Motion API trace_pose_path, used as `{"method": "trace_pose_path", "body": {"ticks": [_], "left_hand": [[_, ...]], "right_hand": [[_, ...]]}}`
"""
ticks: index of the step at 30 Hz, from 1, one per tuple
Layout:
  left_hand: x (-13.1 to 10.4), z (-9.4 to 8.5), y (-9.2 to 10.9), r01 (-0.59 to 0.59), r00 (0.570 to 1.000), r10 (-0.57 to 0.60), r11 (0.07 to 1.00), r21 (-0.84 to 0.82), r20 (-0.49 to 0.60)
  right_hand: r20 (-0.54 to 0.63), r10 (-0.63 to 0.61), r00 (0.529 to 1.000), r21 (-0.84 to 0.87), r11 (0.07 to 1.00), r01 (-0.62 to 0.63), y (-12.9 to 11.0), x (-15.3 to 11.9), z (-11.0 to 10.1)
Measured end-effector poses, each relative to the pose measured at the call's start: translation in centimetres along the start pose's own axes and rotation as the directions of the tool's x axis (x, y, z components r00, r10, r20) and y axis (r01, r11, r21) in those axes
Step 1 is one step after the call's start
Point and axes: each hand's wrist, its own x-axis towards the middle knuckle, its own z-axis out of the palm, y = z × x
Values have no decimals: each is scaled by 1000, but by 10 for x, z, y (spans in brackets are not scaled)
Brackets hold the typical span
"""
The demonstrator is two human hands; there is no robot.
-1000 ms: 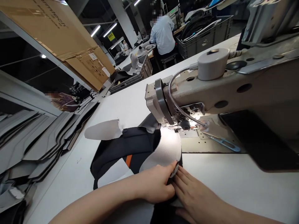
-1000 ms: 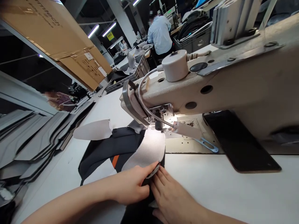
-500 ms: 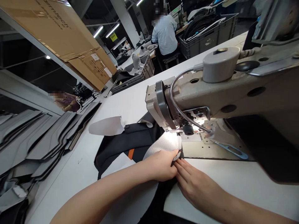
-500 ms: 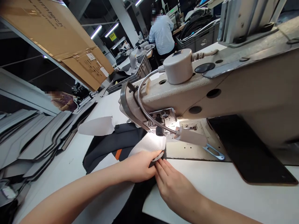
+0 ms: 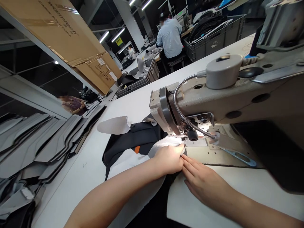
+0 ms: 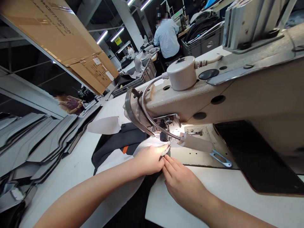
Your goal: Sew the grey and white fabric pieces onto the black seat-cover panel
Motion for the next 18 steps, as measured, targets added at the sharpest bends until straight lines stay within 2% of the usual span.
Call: {"method": "trace_pose_path", "body": {"ticks": [3,6,8,10,12,14,16,18], "left_hand": [[0,1,1,28,1000,-27,996,86,-10],[-3,-7,-11,-57,997,64,990,130,-51],[-8,-19,-27,-135,988,140,988,69,-63],[-14,-32,-44,-155,987,153,987,-49,-40],[-20,-41,-57,-93,996,94,988,-126,3],[-23,-44,-61,0,1000,1,997,-80,17],[-22,-42,-59,95,995,-91,993,76,-50],[-18,-40,-52,135,982,-96,959,249,-165]], "right_hand": [[-13,-9,1000,-62,998,8,1,-1,6],[10,-22,1000,-103,994,23,1,1,6],[46,-38,998,-119,992,43,-1,8,3],[65,-56,996,-139,988,65,-6,17,2],[58,-44,997,-173,984,54,-13,27,6],[54,-2,999,-203,979,13,-21,37,13],[71,36,997,-210,978,-20,-27,46,20],[136,63,989,-176,984,-38,-31,56,24]]}}
